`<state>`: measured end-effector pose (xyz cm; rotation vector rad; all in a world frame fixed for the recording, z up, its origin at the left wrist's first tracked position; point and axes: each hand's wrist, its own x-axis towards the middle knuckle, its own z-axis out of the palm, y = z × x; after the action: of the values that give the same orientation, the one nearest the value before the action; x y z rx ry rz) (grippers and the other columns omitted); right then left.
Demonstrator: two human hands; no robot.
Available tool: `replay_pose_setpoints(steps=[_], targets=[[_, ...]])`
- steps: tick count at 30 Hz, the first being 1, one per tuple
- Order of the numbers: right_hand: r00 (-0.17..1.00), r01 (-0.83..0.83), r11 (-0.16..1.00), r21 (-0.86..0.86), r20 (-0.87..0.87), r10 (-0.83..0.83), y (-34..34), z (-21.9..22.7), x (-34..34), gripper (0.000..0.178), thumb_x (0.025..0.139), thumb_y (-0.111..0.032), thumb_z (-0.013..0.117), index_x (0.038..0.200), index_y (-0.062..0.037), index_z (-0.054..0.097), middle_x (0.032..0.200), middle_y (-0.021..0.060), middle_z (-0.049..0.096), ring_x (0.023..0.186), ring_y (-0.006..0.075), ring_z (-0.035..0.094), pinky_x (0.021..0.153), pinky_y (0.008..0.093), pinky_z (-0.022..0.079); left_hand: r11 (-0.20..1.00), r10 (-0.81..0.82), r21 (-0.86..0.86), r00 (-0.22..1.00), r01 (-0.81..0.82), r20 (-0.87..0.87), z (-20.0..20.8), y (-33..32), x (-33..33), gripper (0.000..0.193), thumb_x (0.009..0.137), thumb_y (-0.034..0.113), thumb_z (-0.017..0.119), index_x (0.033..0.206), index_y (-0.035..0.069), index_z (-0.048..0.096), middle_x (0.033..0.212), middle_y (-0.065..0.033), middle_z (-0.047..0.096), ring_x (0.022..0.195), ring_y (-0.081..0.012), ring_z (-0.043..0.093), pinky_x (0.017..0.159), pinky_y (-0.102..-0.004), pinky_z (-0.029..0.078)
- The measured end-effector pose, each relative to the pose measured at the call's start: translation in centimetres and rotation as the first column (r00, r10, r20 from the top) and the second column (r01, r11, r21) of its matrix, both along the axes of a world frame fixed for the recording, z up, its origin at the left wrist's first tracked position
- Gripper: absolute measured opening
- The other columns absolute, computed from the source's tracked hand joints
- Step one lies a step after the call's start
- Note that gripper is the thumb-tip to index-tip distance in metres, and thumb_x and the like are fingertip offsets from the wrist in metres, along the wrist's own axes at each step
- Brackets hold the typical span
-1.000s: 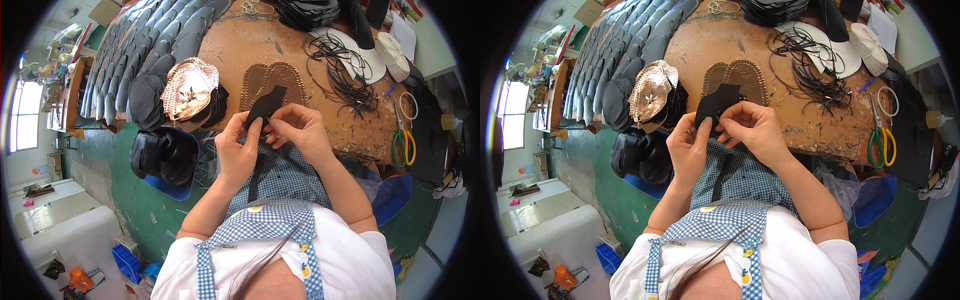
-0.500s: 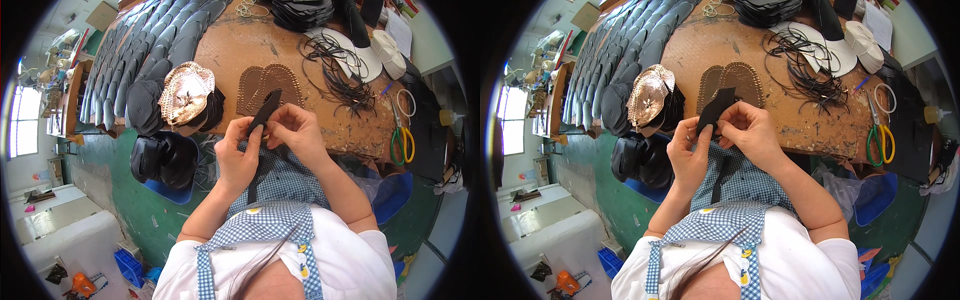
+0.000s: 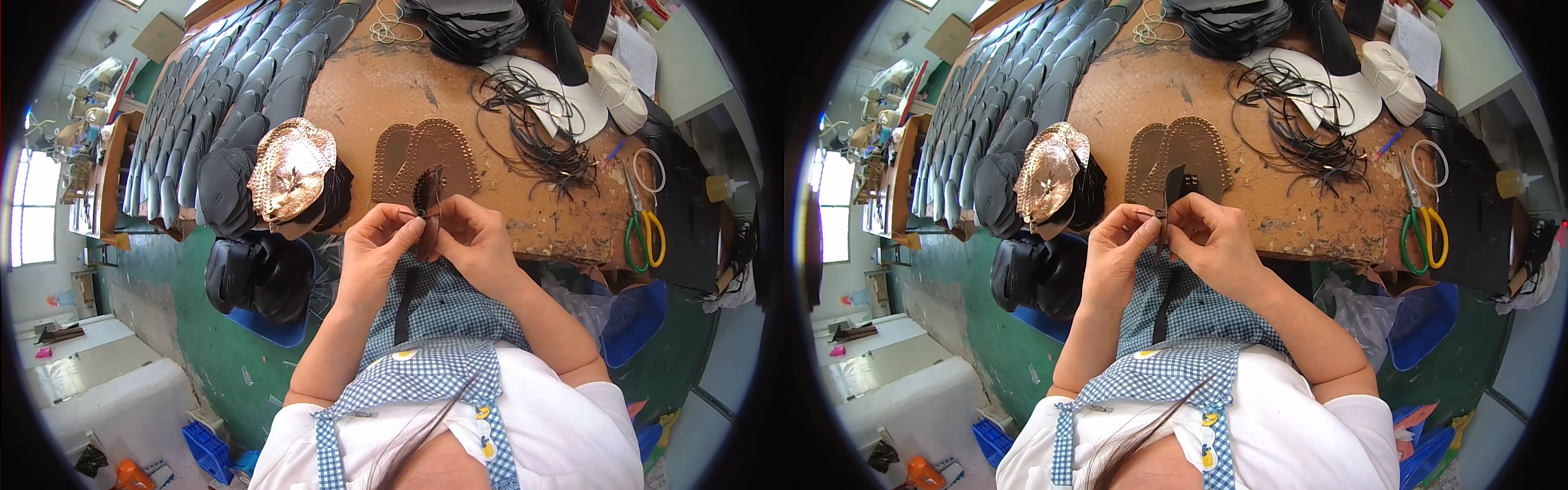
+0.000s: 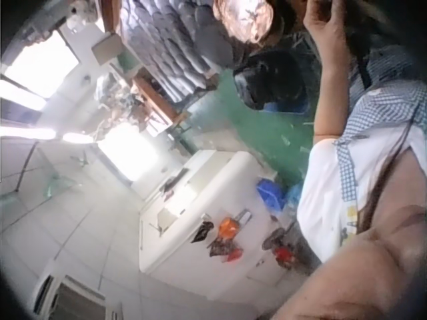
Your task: The person assembles shoe components by positioning black inner patches onto perforated leather pieces and pressing them together by hand.
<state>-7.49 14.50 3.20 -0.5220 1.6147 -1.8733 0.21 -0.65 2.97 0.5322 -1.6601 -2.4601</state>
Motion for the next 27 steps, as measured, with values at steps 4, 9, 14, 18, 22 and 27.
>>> replay_pose_setpoints(steps=[4,9,14,18,22,27], targets=[[0.999,0.036,0.998,-0.045,-0.012,-0.037,0.2,0.6,0.3,0.010,0.094,-0.001,0.057,0.102,0.0038,0.059,0.084,0.0062,0.066,0.072,0.0113,0.067,0.061,0.0237,0.056,0.996,0.006,-0.093,0.999,-0.002,0.041,0.4,0.4,0.0,0.011,0.093,0.010,0.066,0.096,0.002,0.060,0.091,0.0014,0.062,0.082,-0.0048,0.057,0.073,-0.0212,0.048],[0.919,0.151,0.983,0.105,-0.383,-0.100,0.4,1.2,0.4,0.015,0.089,-0.005,0.061,0.101,0.0027,0.054,0.076,0.0121,0.066,0.066,0.0195,0.069,0.057,0.0285,0.055,0.860,0.060,-0.502,0.995,-0.091,-0.078,0.8,1.7,-0.5,0.011,0.095,0.008,0.063,0.093,0.000,0.055,0.085,-0.0004,0.058,0.078,-0.0065,0.055,0.070,-0.0222,0.047],[0.809,0.336,0.934,0.121,-0.545,-0.220,0.6,1.2,-0.1,0.014,0.086,-0.001,0.063,0.095,0.0036,0.054,0.080,0.0147,0.067,0.067,0.0193,0.069,0.059,0.0294,0.057,0.816,0.015,-0.564,0.980,-0.126,-0.198,1.5,2.2,0.0,0.008,0.094,0.004,0.061,0.091,0.000,0.054,0.085,-0.0029,0.054,0.077,-0.0090,0.053,0.071,-0.0237,0.045],[0.910,0.289,0.952,-0.105,-0.280,-0.307,0.6,0.7,-0.2,0.014,0.088,0.002,0.063,0.100,0.0046,0.058,0.084,0.0121,0.068,0.073,0.0159,0.069,0.064,0.0282,0.059,0.851,0.114,-0.481,0.969,-0.209,-0.218,1.4,1.7,-0.2,0.008,0.094,0.004,0.061,0.092,0.001,0.054,0.088,-0.0028,0.055,0.080,-0.0101,0.054,0.073,-0.0258,0.047],[0.979,0.200,0.948,-0.249,0.095,-0.181,1.7,0.1,-0.7,0.017,0.090,0.000,0.066,0.106,0.0027,0.061,0.092,0.0089,0.069,0.078,0.0125,0.068,0.069,0.0262,0.059,0.974,0.135,0.182,0.991,-0.134,0.007,2.7,1.5,-0.7,0.024,0.099,0.017,0.057,0.113,-0.002,0.059,0.107,-0.0073,0.063,0.086,-0.0091,0.058,0.083,-0.0260,0.048],[0.987,0.161,0.986,-0.045,-0.017,-0.162,1.2,-0.7,-0.1,0.022,0.087,0.000,0.070,0.108,-0.0001,0.064,0.095,0.0072,0.068,0.068,0.0069,0.062,0.059,0.0237,0.053,0.975,0.046,0.220,0.997,-0.031,-0.065,1.5,0.8,-0.1,0.020,0.097,0.013,0.060,0.112,-0.001,0.064,0.101,-0.0053,0.070,0.089,-0.0100,0.066,0.078,-0.0252,0.053]])
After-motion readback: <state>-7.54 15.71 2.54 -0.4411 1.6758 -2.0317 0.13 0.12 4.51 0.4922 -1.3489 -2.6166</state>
